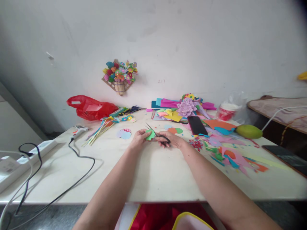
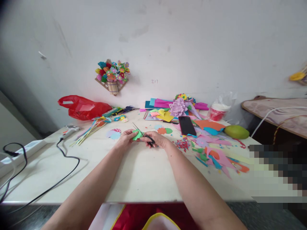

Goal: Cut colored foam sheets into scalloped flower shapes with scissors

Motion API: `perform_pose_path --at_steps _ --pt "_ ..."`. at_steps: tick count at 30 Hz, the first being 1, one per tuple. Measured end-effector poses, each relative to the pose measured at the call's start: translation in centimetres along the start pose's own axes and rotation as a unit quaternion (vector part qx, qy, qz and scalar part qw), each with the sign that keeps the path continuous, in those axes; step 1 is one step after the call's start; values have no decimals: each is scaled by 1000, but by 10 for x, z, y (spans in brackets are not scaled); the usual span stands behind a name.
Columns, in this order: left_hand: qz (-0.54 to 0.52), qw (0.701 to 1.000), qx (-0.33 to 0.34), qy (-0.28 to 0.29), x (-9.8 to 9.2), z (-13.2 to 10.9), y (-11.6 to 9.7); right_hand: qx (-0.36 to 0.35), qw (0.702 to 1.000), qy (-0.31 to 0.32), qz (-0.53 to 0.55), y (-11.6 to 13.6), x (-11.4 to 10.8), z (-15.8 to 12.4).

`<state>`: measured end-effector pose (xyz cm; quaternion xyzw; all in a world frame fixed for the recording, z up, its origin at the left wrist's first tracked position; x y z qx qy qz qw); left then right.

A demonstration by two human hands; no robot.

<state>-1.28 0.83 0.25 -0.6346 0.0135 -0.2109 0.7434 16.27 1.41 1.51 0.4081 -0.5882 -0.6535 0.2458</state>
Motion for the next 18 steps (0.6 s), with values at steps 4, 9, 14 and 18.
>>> perform_pose_path --at_steps 4,9,14,18 --pt "-7 1000 4 17 -1 0 1 -4 1000 4 -8 0 0 0" --pt "-15 999 -9 28 0 0 1 -7 1000 2 -11 1 1 -1" --pt "-35 999 -15 32 2 -2 -1 2 1000 -9 -6 4 2 -1" --pt "-40 999 -10 35 3 -2 -2 7 1000 -7 -11 7 3 -2"
Point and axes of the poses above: each hand's wrist, its own z-axis towards the middle knuckle, its own x-axis out of the palm, y = z × x, the point moved 2 cm from there along z, towards the middle knuckle, and after that the axes turned 12 degrees about y, right-handed, at the moved point
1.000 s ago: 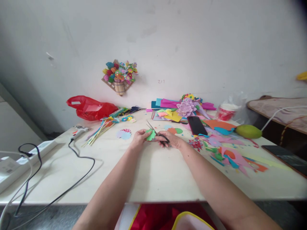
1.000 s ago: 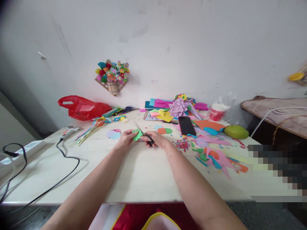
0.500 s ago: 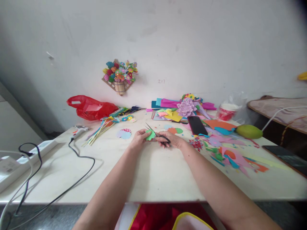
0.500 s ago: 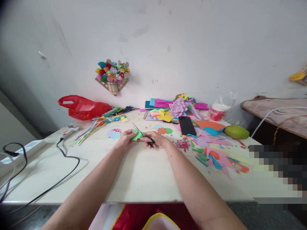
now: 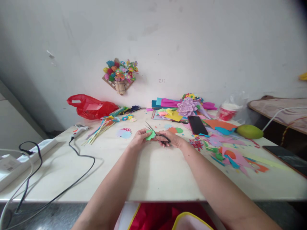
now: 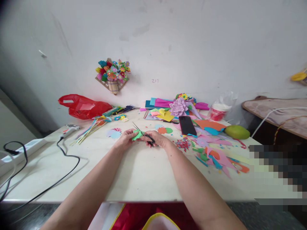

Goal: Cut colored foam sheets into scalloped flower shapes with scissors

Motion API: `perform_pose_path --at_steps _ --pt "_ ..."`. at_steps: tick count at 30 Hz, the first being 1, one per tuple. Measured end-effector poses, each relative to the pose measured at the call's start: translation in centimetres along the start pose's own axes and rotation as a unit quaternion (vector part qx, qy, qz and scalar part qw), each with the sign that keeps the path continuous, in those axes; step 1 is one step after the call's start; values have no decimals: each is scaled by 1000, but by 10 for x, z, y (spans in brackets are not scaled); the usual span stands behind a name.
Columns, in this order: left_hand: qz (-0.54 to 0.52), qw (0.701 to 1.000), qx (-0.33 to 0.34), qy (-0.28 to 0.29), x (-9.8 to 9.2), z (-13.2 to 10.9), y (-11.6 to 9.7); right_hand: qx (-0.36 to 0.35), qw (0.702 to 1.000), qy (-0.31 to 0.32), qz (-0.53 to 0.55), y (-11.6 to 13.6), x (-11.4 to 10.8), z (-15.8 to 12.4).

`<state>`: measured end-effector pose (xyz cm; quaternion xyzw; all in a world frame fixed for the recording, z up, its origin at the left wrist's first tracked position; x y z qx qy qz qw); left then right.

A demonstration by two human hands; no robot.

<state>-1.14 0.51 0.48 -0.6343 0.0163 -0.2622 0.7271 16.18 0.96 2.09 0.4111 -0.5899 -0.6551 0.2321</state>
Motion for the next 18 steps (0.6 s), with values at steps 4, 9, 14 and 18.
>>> perform_pose_path --at_steps 4,9,14,18 --pt "1 1000 2 3 -1 1 1 -2 1000 -2 0 1 0 1" --pt "0 1000 -2 -4 -2 1 2 12 1000 -13 -22 1 0 2" --pt "2 1000 -5 -8 -3 2 3 9 999 -22 -29 4 2 0" --pt "-6 1000 -8 -10 -4 2 4 11 999 -24 -25 2 1 0"
Point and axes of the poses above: each hand's wrist, its own z-axis towards the middle knuckle, its own x-axis out of the palm, y = z × x, the point moved 2 cm from there along z, towards the middle knuckle, and after that the axes turned 12 degrees about y, right-handed, at the moved point
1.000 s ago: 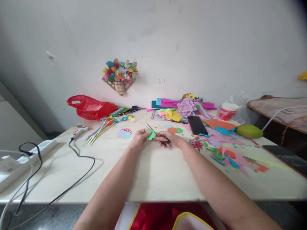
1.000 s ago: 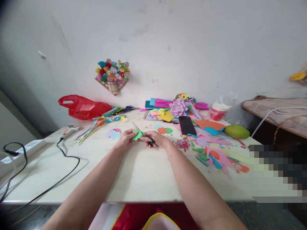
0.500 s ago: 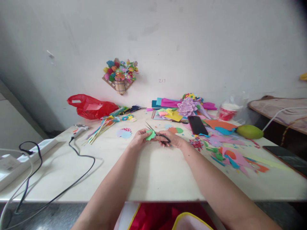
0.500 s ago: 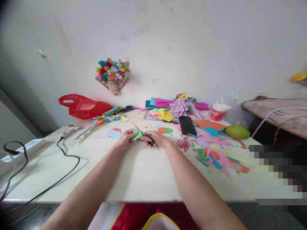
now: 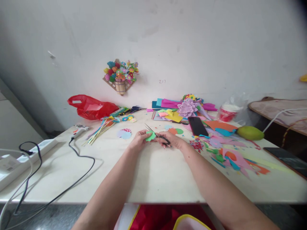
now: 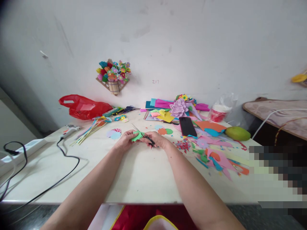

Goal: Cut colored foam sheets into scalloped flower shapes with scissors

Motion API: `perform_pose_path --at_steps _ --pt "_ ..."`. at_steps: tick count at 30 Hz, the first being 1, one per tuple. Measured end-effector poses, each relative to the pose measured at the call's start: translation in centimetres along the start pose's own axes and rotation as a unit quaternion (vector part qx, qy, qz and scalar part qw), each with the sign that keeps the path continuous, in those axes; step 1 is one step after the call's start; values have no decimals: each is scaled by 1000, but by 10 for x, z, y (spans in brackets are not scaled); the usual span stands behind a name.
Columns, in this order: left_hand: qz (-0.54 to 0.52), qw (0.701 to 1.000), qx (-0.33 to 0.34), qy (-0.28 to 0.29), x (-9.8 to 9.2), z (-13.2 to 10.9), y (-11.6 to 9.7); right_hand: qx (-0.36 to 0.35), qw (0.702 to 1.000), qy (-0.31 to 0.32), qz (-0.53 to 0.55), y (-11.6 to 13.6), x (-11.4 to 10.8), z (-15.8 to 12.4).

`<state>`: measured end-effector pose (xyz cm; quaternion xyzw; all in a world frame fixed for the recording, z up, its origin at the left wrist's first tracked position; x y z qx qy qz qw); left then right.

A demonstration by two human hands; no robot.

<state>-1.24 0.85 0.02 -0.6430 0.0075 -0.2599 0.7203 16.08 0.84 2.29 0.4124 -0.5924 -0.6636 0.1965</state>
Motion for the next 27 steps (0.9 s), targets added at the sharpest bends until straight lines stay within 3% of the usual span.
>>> perform_pose_path --at_steps 11,17,27 --pt "-3 1000 6 -7 0 0 -1 -2 999 -5 43 3 1 1" --pt "18 1000 12 -10 -2 1 -1 -3 998 -9 68 -7 -3 8" --pt "78 996 -28 25 5 1 1 -79 981 -131 117 -10 -9 9"
Point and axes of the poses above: each hand's wrist, its own z-axis towards the middle knuckle, its own x-axis out of the palm, y = z × x, the point moved 2 cm from there along z, towards the middle knuckle, and after that the axes turned 12 degrees about y, right-handed, at the moved point
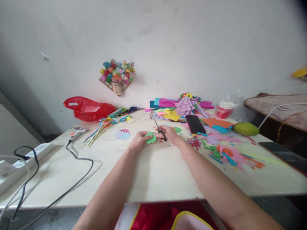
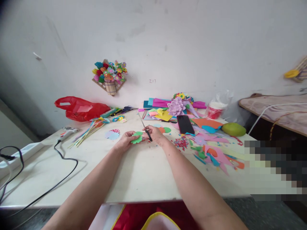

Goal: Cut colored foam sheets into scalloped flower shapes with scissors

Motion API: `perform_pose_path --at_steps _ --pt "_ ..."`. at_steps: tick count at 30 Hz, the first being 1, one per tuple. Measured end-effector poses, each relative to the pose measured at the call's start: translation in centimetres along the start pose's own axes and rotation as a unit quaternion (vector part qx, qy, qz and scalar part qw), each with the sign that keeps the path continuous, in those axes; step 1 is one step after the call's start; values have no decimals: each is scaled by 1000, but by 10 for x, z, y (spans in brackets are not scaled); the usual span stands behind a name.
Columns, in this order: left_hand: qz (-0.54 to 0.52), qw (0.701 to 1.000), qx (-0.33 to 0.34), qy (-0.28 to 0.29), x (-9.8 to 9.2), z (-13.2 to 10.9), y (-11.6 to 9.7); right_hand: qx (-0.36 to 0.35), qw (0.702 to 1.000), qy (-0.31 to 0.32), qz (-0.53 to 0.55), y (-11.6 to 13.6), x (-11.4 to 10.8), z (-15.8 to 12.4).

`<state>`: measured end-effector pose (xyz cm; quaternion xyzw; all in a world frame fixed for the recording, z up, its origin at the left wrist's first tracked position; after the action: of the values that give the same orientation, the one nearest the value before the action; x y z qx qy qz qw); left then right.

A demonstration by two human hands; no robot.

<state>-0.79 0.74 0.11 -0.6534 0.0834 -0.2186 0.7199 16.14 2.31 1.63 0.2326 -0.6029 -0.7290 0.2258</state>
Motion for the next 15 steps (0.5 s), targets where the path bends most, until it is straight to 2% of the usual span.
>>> perform_pose_path --at_steps 7,15 --pt "23 1000 -1 19 5 0 0 -6 1000 -2 8 -5 3 4" --pt "-2 1000 6 -9 2 0 -1 3 1000 -31 2 -2 3 3"
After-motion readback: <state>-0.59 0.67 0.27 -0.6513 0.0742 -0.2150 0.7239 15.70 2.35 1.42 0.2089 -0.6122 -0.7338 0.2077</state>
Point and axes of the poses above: each hand's wrist, its own z-axis towards the middle knuckle, its own x-axis out of the palm, y = z × x, the point moved 2 cm from there along z, towards the middle knuckle, and after that the axes turned 12 degrees about y, right-handed, at the moved point
